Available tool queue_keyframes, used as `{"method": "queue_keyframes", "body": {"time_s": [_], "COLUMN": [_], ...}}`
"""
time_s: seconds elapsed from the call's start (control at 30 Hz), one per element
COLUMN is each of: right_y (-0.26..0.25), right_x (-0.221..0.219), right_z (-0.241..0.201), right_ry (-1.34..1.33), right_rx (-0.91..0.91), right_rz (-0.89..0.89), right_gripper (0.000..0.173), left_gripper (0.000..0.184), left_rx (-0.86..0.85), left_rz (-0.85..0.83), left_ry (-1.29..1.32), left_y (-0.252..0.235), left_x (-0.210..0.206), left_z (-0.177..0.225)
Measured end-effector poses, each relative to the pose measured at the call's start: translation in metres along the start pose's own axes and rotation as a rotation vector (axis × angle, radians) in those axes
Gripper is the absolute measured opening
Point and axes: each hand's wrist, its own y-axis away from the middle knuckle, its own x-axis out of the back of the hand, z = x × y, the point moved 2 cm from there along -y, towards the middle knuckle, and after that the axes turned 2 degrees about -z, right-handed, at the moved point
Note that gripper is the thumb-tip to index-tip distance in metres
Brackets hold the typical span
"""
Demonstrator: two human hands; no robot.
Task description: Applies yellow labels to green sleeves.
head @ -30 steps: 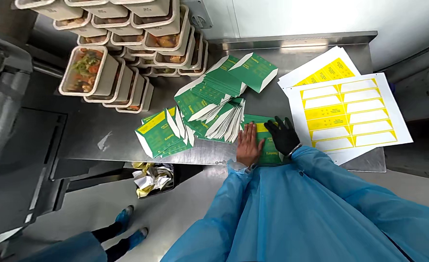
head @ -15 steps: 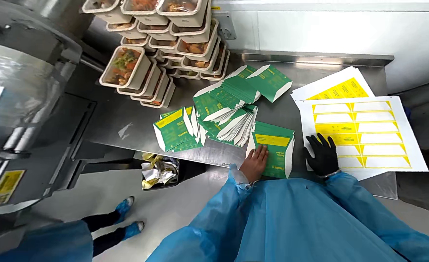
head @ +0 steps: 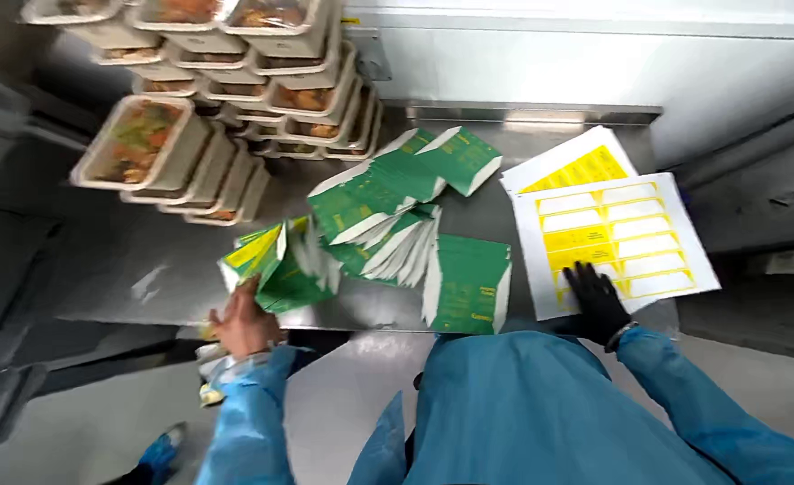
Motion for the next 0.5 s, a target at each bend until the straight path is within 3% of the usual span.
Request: {"method": "queue_keyframes", "body": {"time_s": [0.13,0.17,0.23,0.3,0.37,0.43,0.5], "right_y": [0.01,0.01,0.013,0.019,0.022,0.03,0.033], "right_x": [-0.005,-0.007,-0.012,-0.014,-0.018,-0.027,-0.034], "right_z": [-0.001,0.0,-0.001,-0.005,-0.008,-0.011,-0.01], "right_ry": [0.02,0.025,0.029,0.01,-0.009,-0.032,-0.026], "right_rx": [0.036,0.056,0.119,0.209,0.296,0.353,0.383], "right_rz": [-0.036,-0.042,-0.035,-0.005,0.036,0.113,0.152], "right_gripper": [0.134,0.129,0.11,0.083,0.073,0.079,0.075], "left_gripper": [0.075,0.077,0.065,0.047,0.036,0.03,0.034], "left_rx": [0.07,0.094,0.088,0.004,-0.106,-0.117,-0.051], "left_rz": [-0.41,-0.435,-0.357,-0.172,-0.139,-0.416,-0.878], "left_ry": [-0.063,-0.063,-0.041,0.108,0.38,0.659,0.797], "left_y": [-0.03,-0.037,-0.044,-0.036,-0.01,0.036,0.083], "left_x": [-0.037,-0.035,-0.018,0.0,-0.004,-0.024,-0.04], "left_z": [-0.036,-0.036,-0.022,0.026,0.096,0.176,0.255]}}
